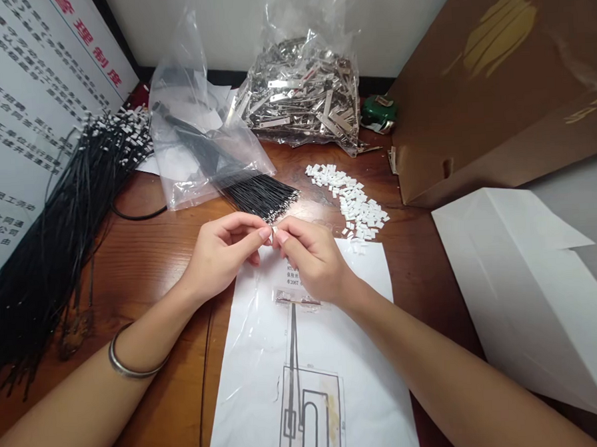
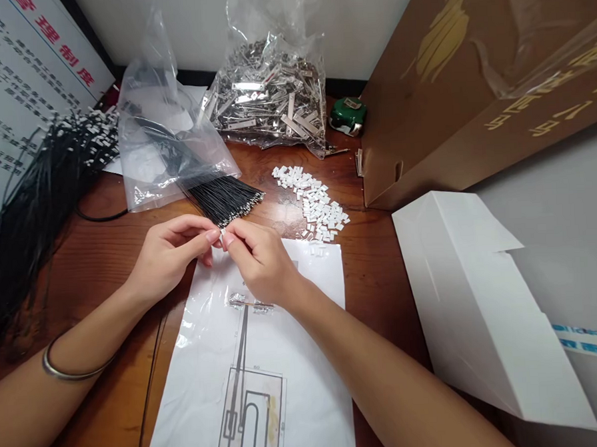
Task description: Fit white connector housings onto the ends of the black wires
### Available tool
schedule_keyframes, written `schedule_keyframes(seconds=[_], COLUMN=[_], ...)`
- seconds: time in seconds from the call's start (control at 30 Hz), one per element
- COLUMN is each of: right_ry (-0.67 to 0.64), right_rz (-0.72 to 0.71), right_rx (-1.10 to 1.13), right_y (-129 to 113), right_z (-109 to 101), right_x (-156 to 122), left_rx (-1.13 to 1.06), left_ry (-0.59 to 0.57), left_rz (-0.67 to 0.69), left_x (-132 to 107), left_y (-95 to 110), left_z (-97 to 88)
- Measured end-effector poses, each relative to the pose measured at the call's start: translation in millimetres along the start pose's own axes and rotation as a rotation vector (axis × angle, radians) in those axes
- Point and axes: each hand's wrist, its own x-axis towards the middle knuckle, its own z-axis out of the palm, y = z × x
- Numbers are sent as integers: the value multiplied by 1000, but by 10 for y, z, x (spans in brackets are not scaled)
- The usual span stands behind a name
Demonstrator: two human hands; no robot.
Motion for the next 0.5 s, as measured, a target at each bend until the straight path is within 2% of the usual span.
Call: schedule_keyframes(seconds=[0.23, 0.5], right_ry=[-6, -20], right_rz=[-48, -67], right_rx=[-59, -100], right_y=[1, -5], right_z=[-3, 8], right_x=[6, 6], left_rx=[75, 24], left_ry=[5, -14], left_rz=[12, -9], left_x=[1, 14], left_y=[-20, -18], left_z=[-18, -17])
